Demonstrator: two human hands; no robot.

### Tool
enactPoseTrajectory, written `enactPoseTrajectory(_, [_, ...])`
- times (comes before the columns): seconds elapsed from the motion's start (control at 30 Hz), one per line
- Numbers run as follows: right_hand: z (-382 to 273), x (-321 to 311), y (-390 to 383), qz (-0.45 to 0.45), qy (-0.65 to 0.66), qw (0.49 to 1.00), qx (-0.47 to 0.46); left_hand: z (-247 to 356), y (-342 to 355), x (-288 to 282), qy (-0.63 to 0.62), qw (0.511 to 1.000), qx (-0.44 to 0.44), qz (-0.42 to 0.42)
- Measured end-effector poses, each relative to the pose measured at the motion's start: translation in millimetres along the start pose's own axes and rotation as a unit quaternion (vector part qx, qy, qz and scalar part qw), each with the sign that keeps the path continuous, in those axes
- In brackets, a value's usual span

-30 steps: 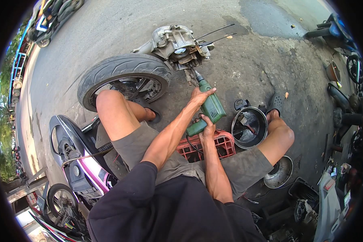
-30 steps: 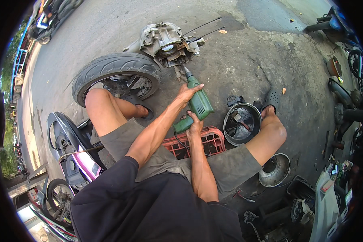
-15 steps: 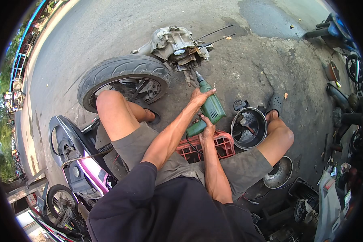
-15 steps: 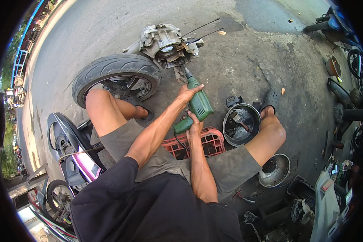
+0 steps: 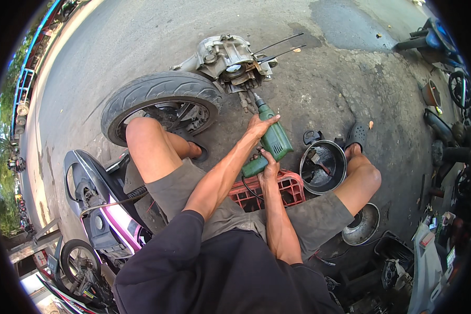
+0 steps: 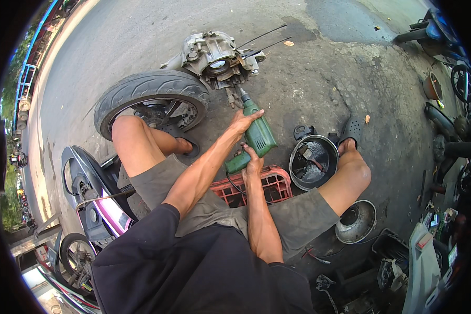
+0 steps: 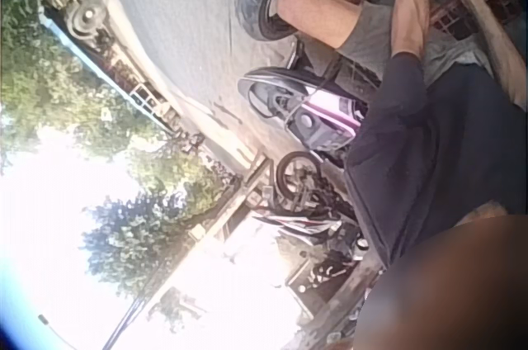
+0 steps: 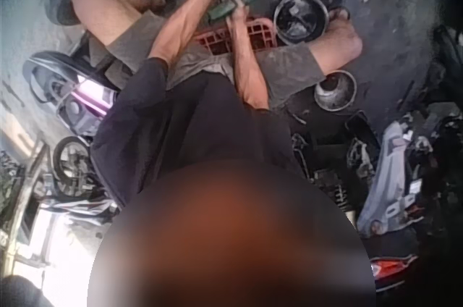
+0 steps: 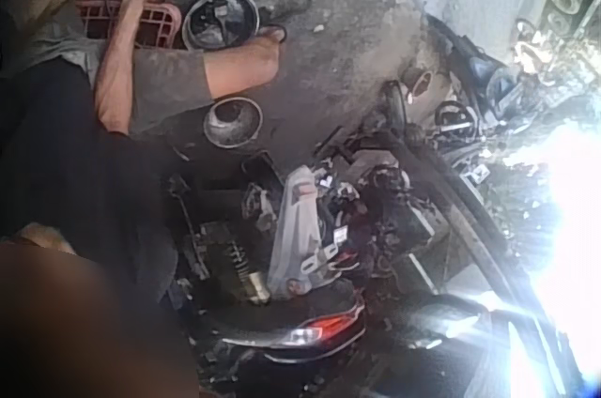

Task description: Using a drill to repair a motorcycle engine part.

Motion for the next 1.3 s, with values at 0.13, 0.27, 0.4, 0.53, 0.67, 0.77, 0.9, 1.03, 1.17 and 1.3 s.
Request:
enactPoseTrajectory(0.13, [0,1,-1,0.010,-0.008,1.000,-0.002,1,0,-1,0.022,1.000,-0.010,0.014])
enactPoseTrajectory(0.27, [2,0,-2,0.015,-0.003,1.000,0.018,-5,2,-3,0.019,1.000,0.002,0.018])
enactPoseTrajectory(0.4, [-3,7,-5,0.000,0.007,1.000,0.004,-2,2,-1,0.024,1.000,-0.004,0.008])
enactPoseTrajectory(0.53, [0,2,-2,0.004,-0.005,1.000,0.011,-4,4,-3,0.029,0.999,-0.007,0.023])
enactPoseTrajectory(0.67, [1,-1,-1,0.001,-0.002,1.000,0.022,-7,4,-2,0.015,1.000,-0.005,-0.008])
enactPoseTrajectory(0.77, [-1,5,-4,-0.006,0.009,1.000,0.020,-9,7,-2,0.029,1.000,-0.010,0.003])
enactPoseTrajectory(0.9, [0,3,-2,0.002,0.011,1.000,0.017,-13,12,-3,0.040,0.999,-0.013,0.004])
enactPoseTrajectory(1.03, [6,-4,3,0.008,0.005,1.000,0.025,-14,10,-4,0.029,0.999,-0.010,0.018])
enactPoseTrajectory(1.17, [1,1,-1,0.004,0.013,1.000,0.019,-5,2,-1,0.045,0.999,-0.010,0.019])
enactPoseTrajectory(1.3, [-2,5,-2,-0.002,0.020,1.000,0.009,-2,3,0,0.049,0.998,-0.024,-0.004])
Point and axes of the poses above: each hand's wrist, its own y-axis towards the middle knuckle, its own x-axis out of the palm, z = x × y, the point moved 3 cm from there along y, towards the middle knuckle, and after that the axes turned 1 degree about y, right-handed, at the moved point
